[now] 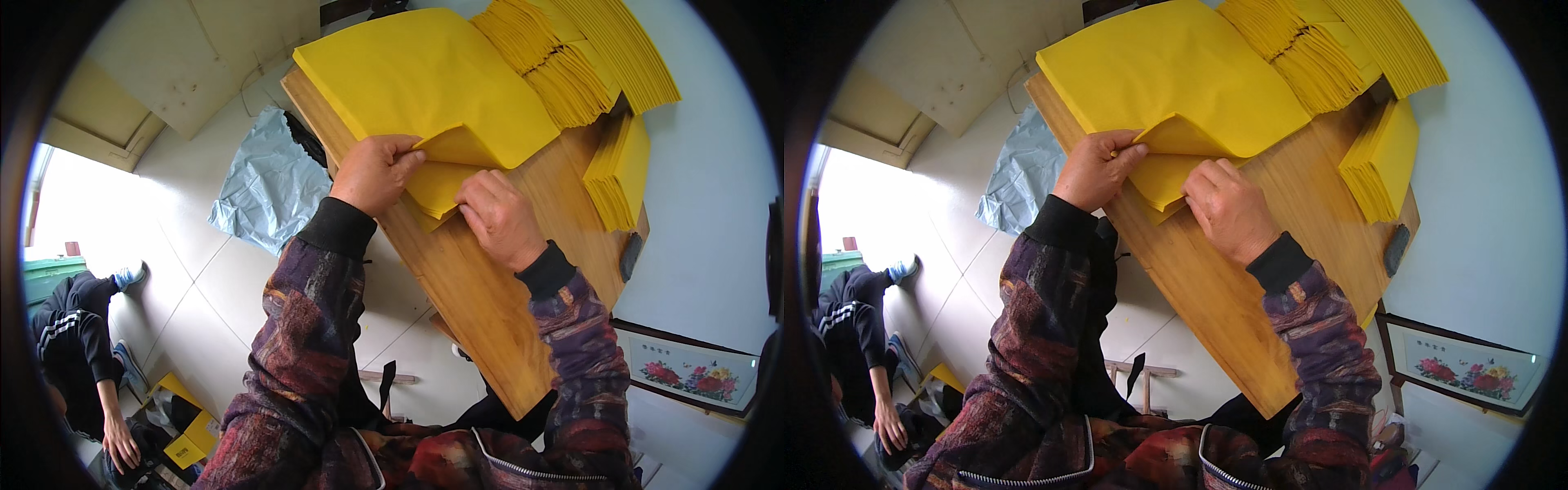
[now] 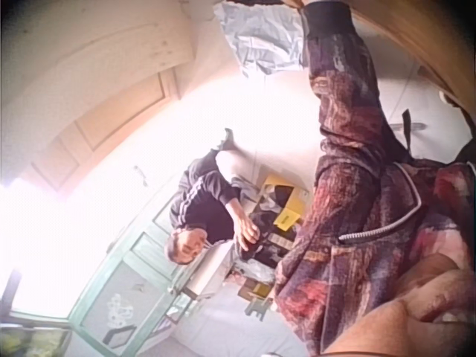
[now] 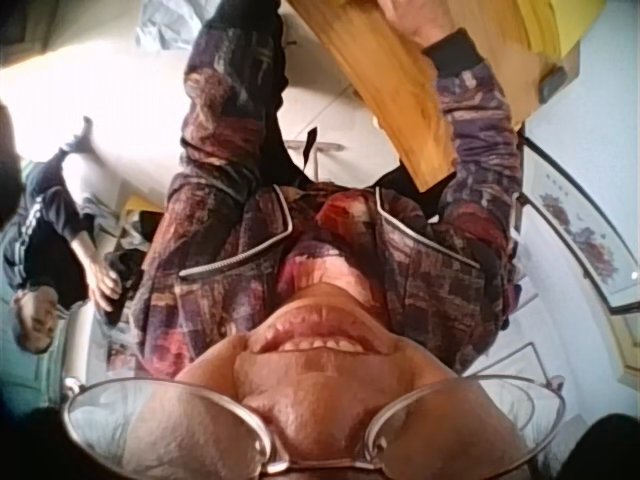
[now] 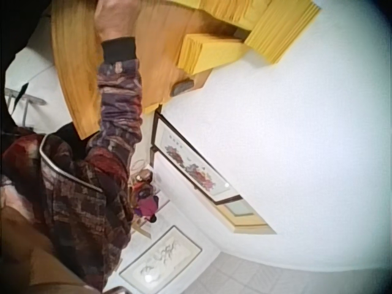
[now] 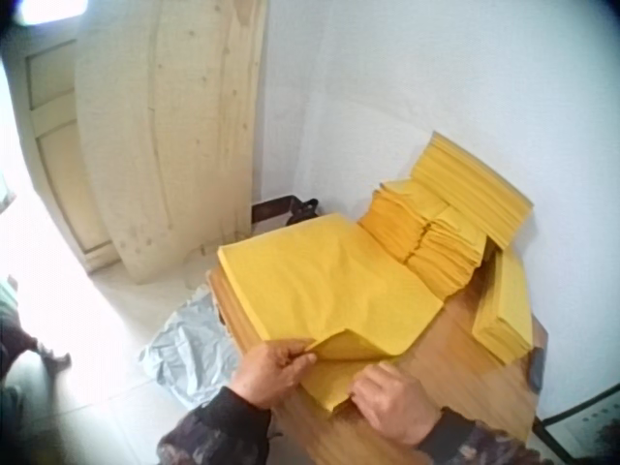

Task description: The person folds yellow paper sheets on a wooden table, repeatedly folding each sheet in half and stacking the finished pieces. The person handles the paper by hand without visible tools.

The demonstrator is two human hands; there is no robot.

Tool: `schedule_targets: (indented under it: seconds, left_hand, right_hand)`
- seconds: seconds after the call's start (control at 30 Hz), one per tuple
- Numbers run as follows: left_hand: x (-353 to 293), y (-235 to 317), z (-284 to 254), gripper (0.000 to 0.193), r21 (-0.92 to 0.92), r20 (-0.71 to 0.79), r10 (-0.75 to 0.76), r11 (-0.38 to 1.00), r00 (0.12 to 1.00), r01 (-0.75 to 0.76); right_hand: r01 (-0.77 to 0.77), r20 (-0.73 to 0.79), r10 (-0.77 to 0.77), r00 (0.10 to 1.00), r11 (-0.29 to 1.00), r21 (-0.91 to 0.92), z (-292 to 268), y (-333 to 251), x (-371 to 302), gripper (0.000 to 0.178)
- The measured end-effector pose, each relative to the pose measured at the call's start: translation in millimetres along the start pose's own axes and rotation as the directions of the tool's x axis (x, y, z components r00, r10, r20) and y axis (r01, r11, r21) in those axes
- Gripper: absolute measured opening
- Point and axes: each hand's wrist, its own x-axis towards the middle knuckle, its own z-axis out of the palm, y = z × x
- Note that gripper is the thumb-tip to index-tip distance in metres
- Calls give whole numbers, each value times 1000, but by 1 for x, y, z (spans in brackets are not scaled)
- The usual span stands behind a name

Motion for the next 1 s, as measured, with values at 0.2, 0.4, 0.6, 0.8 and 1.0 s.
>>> schedule_targets:
  seconds: [0.2,0.4,0.6,0.8,1.0]
  left_hand:
    - [-1,4,-1,26,29,-23,6,1000,1000,-5]
    - [-1,6,-2,26,36,0,6,999,1000,-6]
    - [0,5,-2,26,57,-6,4,998,1000,-4]
    - [0,4,-2,25,45,-4,24,999,1000,-24]
    - [0,6,-2,24,35,-11,29,999,1000,-29]
  right_hand:
    - [-92,79,81,994,984,153,-6,7,8,10]
    - [-250,263,156,952,891,378,-15,18,18,9]
    - [-335,345,194,918,845,416,-22,24,25,11]
    - [-290,329,155,931,863,414,-24,23,27,12]
    - [-291,216,213,953,842,454,-26,19,31,16]
